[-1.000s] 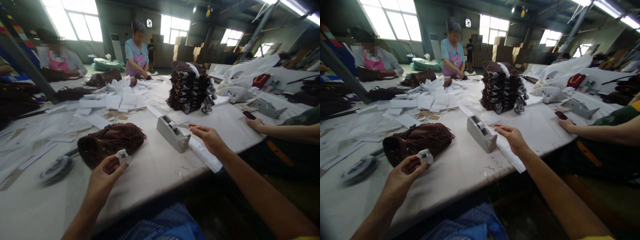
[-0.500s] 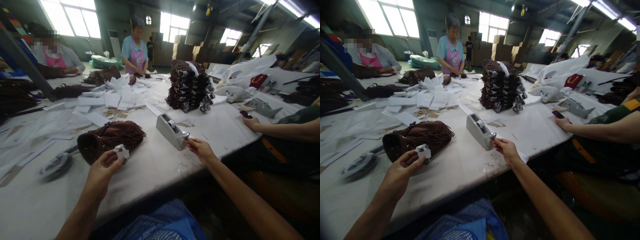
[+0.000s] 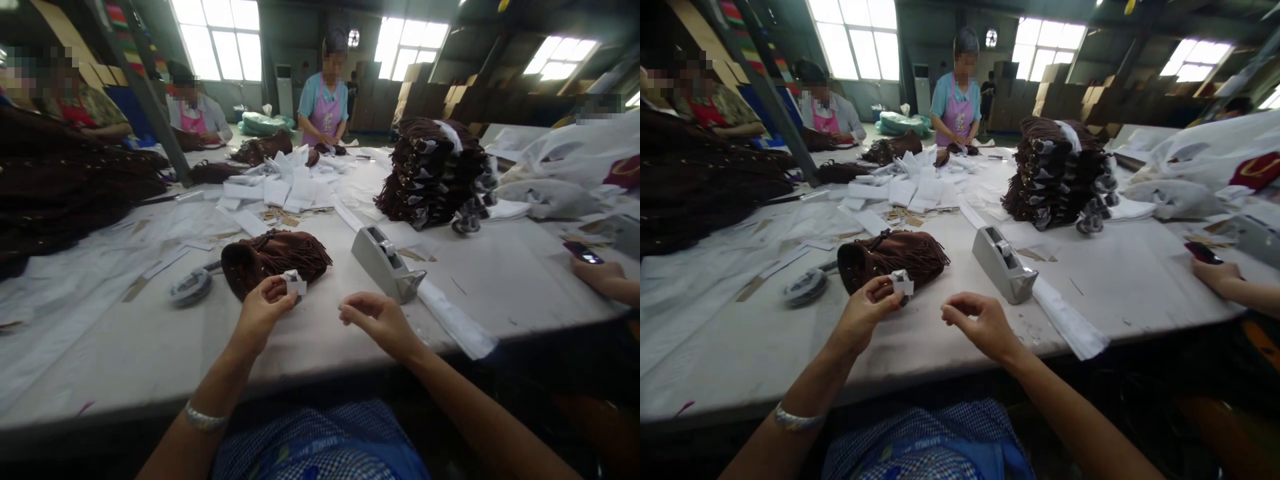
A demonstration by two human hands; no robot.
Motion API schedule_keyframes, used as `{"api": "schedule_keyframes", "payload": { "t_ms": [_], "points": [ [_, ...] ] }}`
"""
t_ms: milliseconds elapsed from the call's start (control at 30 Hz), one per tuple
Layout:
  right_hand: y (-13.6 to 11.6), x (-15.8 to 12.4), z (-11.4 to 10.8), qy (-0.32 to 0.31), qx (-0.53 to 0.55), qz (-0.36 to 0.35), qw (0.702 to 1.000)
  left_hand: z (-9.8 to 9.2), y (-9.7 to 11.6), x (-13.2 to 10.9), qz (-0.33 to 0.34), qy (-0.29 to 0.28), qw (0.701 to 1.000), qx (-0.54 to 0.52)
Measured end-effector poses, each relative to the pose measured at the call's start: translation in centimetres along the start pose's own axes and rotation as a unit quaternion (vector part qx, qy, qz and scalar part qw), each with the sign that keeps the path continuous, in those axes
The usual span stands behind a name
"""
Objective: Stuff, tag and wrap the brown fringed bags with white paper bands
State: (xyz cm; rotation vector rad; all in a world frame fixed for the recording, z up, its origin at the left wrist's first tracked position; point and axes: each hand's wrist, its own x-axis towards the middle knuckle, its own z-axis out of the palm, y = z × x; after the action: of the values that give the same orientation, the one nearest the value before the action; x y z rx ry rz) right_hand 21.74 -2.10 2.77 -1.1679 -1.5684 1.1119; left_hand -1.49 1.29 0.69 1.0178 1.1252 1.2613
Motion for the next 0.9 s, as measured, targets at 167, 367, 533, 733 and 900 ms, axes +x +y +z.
{"api": "schedule_keyframes", "payload": {
  "t_ms": [167,367,533,733,900],
  "points": [
    [-1.1,4.5,3.7,-0.044,-0.102,-0.080,0.991,-0.2,0.1,-0.3,0.018,-0.014,1.000,0.003],
    [0.1,7.2,4.2,-0.058,-0.157,-0.083,0.982,-0.4,0.6,-0.5,0.015,-0.024,1.000,0.010],
    [0.3,7.5,3.8,-0.103,-0.119,-0.048,0.986,-0.7,0.3,-0.5,0.008,-0.044,0.999,0.006],
    [0.3,7.8,3.7,-0.196,-0.013,-0.017,0.980,-1.4,0.4,-0.5,-0.011,-0.070,0.997,-0.011],
    [0.0,7.5,4.7,-0.128,-0.091,-0.109,0.982,-1.8,0.8,-0.8,-0.012,-0.076,0.997,-0.004]
  ]
}}
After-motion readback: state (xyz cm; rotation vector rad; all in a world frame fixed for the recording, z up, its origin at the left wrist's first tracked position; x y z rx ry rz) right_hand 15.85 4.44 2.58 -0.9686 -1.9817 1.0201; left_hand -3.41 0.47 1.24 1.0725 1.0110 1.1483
